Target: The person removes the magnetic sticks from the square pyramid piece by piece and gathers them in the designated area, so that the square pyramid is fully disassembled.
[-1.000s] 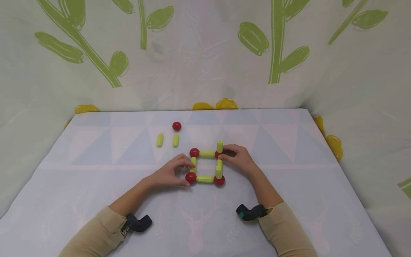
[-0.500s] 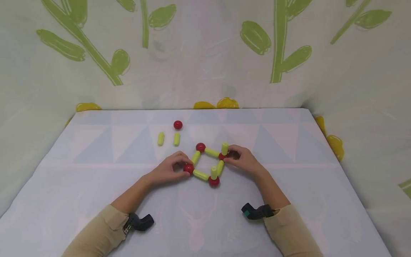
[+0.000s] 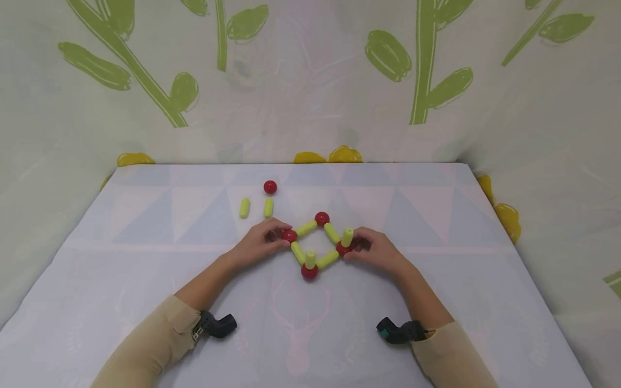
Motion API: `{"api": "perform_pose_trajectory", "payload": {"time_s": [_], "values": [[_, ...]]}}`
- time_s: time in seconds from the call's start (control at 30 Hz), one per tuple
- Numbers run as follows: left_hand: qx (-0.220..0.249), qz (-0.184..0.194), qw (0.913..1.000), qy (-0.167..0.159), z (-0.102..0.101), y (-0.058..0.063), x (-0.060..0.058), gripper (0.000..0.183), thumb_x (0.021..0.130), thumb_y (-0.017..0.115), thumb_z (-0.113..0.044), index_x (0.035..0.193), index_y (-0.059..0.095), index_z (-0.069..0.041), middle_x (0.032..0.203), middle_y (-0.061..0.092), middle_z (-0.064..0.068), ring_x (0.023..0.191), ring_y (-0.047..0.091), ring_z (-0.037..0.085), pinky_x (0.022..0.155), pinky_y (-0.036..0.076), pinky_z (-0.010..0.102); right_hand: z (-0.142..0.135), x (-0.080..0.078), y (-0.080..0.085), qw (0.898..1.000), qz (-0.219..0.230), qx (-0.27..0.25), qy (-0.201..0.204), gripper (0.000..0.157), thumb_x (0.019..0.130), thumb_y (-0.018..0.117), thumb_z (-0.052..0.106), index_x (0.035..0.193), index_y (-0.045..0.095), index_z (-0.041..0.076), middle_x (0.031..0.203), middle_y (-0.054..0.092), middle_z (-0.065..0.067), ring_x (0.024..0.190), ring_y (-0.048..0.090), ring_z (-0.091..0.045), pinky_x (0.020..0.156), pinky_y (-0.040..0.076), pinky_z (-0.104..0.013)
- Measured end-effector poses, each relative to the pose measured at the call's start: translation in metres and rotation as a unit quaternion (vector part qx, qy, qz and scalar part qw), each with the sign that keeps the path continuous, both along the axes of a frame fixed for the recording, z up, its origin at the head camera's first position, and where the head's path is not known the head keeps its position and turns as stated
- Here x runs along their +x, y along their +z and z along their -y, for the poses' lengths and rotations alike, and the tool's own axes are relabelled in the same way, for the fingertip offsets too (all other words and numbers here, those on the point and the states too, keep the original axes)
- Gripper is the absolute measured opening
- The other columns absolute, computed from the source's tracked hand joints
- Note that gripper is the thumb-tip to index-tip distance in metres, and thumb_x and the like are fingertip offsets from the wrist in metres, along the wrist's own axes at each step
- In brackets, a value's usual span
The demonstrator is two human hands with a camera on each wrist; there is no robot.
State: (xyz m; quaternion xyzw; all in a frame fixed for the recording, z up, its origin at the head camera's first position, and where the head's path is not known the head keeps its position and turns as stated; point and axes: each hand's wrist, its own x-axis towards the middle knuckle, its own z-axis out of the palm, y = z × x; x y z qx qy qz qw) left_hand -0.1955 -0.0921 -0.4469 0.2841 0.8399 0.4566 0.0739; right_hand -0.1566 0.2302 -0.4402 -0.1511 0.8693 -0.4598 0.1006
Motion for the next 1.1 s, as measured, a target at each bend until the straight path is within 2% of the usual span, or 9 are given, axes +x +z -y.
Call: {"api": "perform_pose_trajectory", "payload": {"time_s": [0.13, 0.27, 0.33, 0.47, 0.6, 0.77, 0.93, 1.03, 1.1], "values": [[-0.004, 0.009, 0.9998, 0.015, -0.006, 0.003, -0.009, 0.036, 0.086, 0.069, -0.019, 0.120, 0.061, -0.014, 0.110, 0.062, -0.004, 0.105, 0.057, 0.011, 0.093, 0.047, 0.030, -0.004, 0.004, 0.000, 0.999, 0.023, -0.019, 0.033, 0.028, 0.078, 0.076, 0.018, 0.103, 0.065, 0.017, 0.099, 0.066, 0.002, 0.095, 0.060, -0.015, 0.085, 0.049, -0.026], [0.010, 0.013, 0.9996, 0.021, -0.013, 0.001, -0.017, 0.035, 0.086, 0.069, -0.018, 0.120, 0.062, -0.014, 0.113, 0.064, -0.004, 0.108, 0.058, 0.010, 0.096, 0.046, 0.028, -0.009, 0.003, 0.001, 0.994, 0.038, -0.050, 0.095, 0.028, 0.081, 0.073, 0.013, 0.107, 0.065, 0.012, 0.104, 0.067, -0.003, 0.100, 0.061, -0.014, 0.088, 0.049, -0.022], [0.023, 0.015, 0.9995, 0.018, -0.016, -0.001, -0.020, 0.036, 0.086, 0.069, -0.016, 0.121, 0.062, -0.014, 0.114, 0.064, -0.002, 0.109, 0.058, 0.011, 0.097, 0.046, 0.028, -0.012, 0.002, 0.002, 0.993, 0.053, -0.044, 0.101, 0.028, 0.083, 0.071, 0.015, 0.110, 0.065, 0.013, 0.105, 0.067, -0.002, 0.100, 0.061, -0.014, 0.088, 0.049, -0.021], [0.044, 0.017, 0.9988, 0.013, -0.021, -0.004, -0.024, 0.036, 0.086, 0.068, -0.014, 0.121, 0.062, -0.012, 0.117, 0.064, 0.001, 0.111, 0.059, 0.014, 0.098, 0.045, 0.028, -0.016, -0.002, 0.007, 0.996, 0.069, -0.021, 0.046, 0.025, 0.088, 0.067, 0.019, 0.112, 0.065, 0.017, 0.110, 0.066, 0.000, 0.106, 0.059, -0.017, 0.089, 0.048, -0.022], [0.057, 0.002, 0.9982, 0.020, -0.024, -0.004, -0.024, 0.033, 0.086, 0.068, -0.011, 0.119, 0.063, -0.009, 0.116, 0.064, 0.004, 0.111, 0.059, 0.016, 0.097, 0.046, 0.028, -0.011, -0.011, 0.009, 0.999, 0.040, -0.022, -0.017, 0.033, 0.090, 0.064, 0.028, 0.119, 0.062, 0.014, 0.121, 0.063, -0.004, 0.117, 0.055, -0.023, 0.096, 0.048, -0.036], [0.090, -0.009, 0.9957, 0.016, -0.026, 0.002, -0.016, 0.027, 0.090, 0.063, -0.011, 0.116, 0.063, -0.006, 0.116, 0.063, 0.007, 0.111, 0.057, 0.018, 0.094, 0.048, 0.029, 0.001, -0.025, 0.012, 0.997, 0.023, -0.036, -0.058, 0.045, 0.090, 0.063, 0.038, 0.127, 0.056, 0.015, 0.128, 0.058, -0.005, 0.121, 0.053, -0.023, 0.100, 0.043, -0.045], [0.107, -0.001, 0.9941, -0.021, -0.024, 0.018, 0.004, 0.027, 0.098, 0.050, -0.013, 0.120, 0.061, -0.005, 0.119, 0.063, 0.007, 0.117, 0.054, 0.018, 0.101, 0.043, 0.034, 0.012, -0.036, 0.012, 0.996, 0.032, -0.071, -0.049, 0.047, 0.087, 0.066, 0.037, 0.127, 0.057, 0.013, 0.121, 0.063, -0.005, 0.115, 0.058, -0.021, 0.101, 0.042, -0.045], [0.100, 0.019, 0.9933, -0.055, -0.023, 0.024, 0.015, 0.031, 0.095, 0.053, -0.010, 0.125, 0.058, -0.004, 0.120, 0.063, 0.007, 0.116, 0.054, 0.020, 0.102, 0.042, 0.037, 0.015, -0.040, 0.009, 0.996, 0.034, -0.070, -0.044, 0.047, 0.086, 0.067, 0.038, 0.125, 0.059, 0.013, 0.116, 0.066, -0.005, 0.111, 0.060, -0.021, 0.102, 0.042, -0.044], [0.077, 0.036, 0.9940, -0.069, -0.023, 0.026, 0.021, 0.036, 0.090, 0.061, -0.012, 0.126, 0.057, -0.009, 0.120, 0.062, 0.003, 0.114, 0.054, 0.018, 0.100, 0.043, 0.036, 0.016, -0.041, 0.006, 0.996, 0.032, -0.068, -0.043, 0.045, 0.086, 0.068, 0.036, 0.123, 0.061, 0.013, 0.116, 0.066, -0.006, 0.111, 0.060, -0.021, 0.102, 0.042, -0.044]]}}
